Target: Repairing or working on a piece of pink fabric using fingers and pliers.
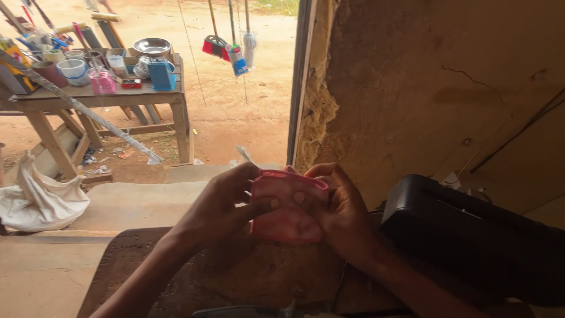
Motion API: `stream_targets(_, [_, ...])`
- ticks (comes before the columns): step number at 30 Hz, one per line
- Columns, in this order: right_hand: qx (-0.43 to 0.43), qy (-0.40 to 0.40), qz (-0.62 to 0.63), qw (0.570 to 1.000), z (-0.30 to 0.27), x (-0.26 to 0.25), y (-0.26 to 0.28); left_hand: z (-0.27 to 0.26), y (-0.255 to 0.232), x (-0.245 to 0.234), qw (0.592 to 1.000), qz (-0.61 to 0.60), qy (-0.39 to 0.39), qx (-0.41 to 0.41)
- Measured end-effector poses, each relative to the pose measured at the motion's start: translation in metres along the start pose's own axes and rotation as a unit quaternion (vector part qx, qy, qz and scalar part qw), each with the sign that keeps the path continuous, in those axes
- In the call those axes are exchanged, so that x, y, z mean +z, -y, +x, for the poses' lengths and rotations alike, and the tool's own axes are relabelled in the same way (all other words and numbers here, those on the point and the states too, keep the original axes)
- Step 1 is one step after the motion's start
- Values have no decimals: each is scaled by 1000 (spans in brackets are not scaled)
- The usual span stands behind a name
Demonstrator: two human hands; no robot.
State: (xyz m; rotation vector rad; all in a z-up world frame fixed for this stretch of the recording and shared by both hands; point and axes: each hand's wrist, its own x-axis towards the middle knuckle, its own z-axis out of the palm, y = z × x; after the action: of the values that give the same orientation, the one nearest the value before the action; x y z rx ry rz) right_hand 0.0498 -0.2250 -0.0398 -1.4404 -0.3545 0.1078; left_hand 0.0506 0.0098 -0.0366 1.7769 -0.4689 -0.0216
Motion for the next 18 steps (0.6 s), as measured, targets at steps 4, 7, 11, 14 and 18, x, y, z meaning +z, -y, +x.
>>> stream_targets(4, [1, 13, 19, 1000, 1, -6, -15, 2, 9, 1, 1000, 9, 6, -14])
stream_targets(7, [-25, 20, 25, 999, 1, -7, -17, 0, 4, -2, 999, -38, 13, -19])
stream_targets(11, [-37, 28, 6, 999, -1, -8, -16, -2, -6, 1, 998, -56, 10, 8])
stream_targets(14, [-37, 39, -4, 999, -3, -7, -13, -3, -8, 4, 999, -51, -5, 16])
stream_targets(18, [-44, 46, -17, 998, -3, -11, -19, -4, -3, 4, 998, -56, -10, 15])
